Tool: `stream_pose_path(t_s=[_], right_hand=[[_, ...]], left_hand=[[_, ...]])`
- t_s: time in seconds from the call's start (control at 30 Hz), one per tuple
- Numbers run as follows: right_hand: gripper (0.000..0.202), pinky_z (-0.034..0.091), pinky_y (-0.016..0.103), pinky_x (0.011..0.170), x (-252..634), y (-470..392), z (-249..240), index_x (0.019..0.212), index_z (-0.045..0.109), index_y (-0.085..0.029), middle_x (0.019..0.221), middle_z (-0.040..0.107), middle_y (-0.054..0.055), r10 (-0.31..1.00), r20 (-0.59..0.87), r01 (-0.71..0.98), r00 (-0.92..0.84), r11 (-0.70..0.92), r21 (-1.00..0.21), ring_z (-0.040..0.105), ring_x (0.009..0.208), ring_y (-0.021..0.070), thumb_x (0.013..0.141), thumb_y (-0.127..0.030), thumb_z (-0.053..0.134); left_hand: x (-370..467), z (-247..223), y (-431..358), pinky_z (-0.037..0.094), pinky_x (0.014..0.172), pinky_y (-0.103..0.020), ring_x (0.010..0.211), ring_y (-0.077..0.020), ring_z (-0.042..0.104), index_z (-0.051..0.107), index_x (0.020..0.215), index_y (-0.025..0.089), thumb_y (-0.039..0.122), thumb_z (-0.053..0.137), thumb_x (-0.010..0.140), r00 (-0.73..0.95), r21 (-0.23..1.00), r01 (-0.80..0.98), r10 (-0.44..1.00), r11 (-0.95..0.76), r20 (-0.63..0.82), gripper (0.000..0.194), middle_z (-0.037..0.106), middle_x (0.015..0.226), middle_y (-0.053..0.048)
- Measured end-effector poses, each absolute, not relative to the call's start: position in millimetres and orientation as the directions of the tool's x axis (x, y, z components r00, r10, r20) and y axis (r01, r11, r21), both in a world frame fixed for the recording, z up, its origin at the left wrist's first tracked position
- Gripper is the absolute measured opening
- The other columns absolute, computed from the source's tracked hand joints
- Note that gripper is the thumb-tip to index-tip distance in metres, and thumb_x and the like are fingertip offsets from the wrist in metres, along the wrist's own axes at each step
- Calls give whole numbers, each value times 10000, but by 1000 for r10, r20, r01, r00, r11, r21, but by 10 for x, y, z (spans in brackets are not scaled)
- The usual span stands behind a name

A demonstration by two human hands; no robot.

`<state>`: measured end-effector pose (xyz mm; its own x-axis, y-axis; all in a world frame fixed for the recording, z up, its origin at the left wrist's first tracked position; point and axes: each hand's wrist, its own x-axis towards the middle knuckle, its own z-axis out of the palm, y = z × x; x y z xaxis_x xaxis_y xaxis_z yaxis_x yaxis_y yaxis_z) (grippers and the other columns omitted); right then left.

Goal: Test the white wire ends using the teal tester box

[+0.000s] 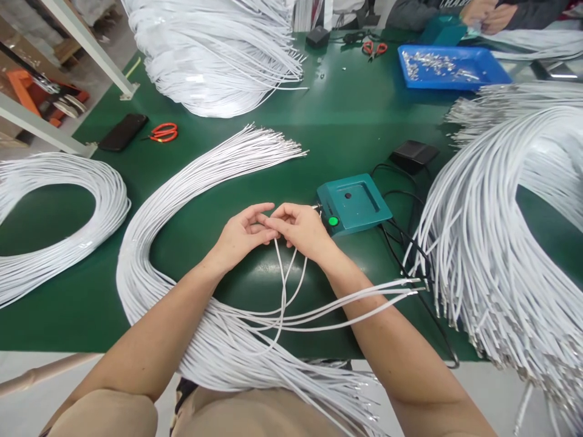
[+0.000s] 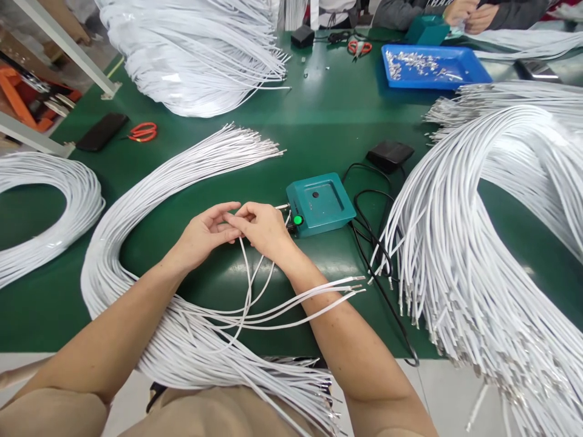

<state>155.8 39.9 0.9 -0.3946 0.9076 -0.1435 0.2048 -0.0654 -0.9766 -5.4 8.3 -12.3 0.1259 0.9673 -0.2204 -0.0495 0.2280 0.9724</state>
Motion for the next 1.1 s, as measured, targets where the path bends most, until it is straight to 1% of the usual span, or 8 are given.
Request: stream_pose_path(t_s=[0.13, 0.3, 0.47, 0.63, 0.73, 0.83, 1.0, 1.1], right_hand=[[182, 422, 196, 437, 1549, 407, 29, 734, 648, -152, 510, 551, -47, 920, -181, 77, -347, -164, -983, 493, 447, 76, 732, -334, 659], [161, 417, 177, 465, 1508, 397, 64, 683, 637, -140, 537, 560, -45, 907, -233, -141, -352, -297, -944, 478, 461, 50, 684, -295, 680], [124, 359, 181, 387, 1497, 386, 86, 629, 594, -152, 439, 369, -107, 845, -344, -237, -411, -463, -854, 290, 366, 25, 672, -248, 660], [316, 326, 183, 371, 1509, 379, 145, 664, 603, -159, 410, 262, -114, 842, -341, -168, -417, -440, -882, 253, 367, 40, 770, -455, 635], [361, 280, 180, 364, 1515, 367, 166, 574, 519, -172, 398, 276, -108, 828, -368, -118, -424, -453, -884, 259, 367, 37, 749, -440, 687], [377, 297, 182, 382, 1540, 375, 137, 568, 474, -185, 405, 258, -121, 785, -367, -172, -499, -505, -846, 222, 373, 34, 734, -417, 721], [340, 398, 183, 457, 1571, 402, 77, 660, 541, -175, 441, 298, -126, 743, -333, -252, -580, -552, -795, 230, 394, 29, 715, -445, 739], [332, 437, 191, 496, 1553, 387, 102, 673, 575, -164, 486, 390, -98, 797, -307, -264, -520, -492, -830, 358, 430, 38, 701, -450, 741]], left_hand=[[-15, -120, 82, 490, 601, -219, 701, -128, 655, 537, 1145, 170, 289, 799, 678, 125, 964, -71, 961, 258, -248, 548, 643, 785, 9], [-8, -97, 78, 452, 559, -204, 642, -113, 634, 468, 1146, 195, 299, 804, 660, 68, 979, -68, 979, 194, -190, 601, 654, 759, 26], [11, -35, 40, 497, 641, -221, 664, -111, 657, 430, 1160, 219, 295, 797, 678, 51, 990, -49, 990, 133, -130, 611, 662, 786, 35], [44, -33, 1, 537, 791, -288, 737, -138, 689, 410, 1228, 228, 274, 756, 730, 91, 996, -7, 992, 87, -86, 608, 672, 802, 32], [43, -42, -18, 534, 825, -305, 748, -141, 689, 420, 1261, 237, 259, 750, 734, 115, 998, 40, 992, 52, -56, 623, 672, 799, 36], [24, -39, -21, 527, 833, -302, 753, -140, 687, 429, 1267, 235, 260, 758, 728, 110, 998, 53, 993, 29, -35, 632, 681, 821, 28], [-21, -21, 6, 523, 831, -285, 777, -140, 685, 437, 1266, 230, 288, 768, 727, 84, 999, 26, 996, 20, -22, 635, 684, 861, 13], [-40, -12, 18, 523, 829, -276, 763, -127, 673, 454, 1260, 223, 281, 758, 742, 78, 999, 32, 997, -4, 2, 603, 666, 851, 15]])
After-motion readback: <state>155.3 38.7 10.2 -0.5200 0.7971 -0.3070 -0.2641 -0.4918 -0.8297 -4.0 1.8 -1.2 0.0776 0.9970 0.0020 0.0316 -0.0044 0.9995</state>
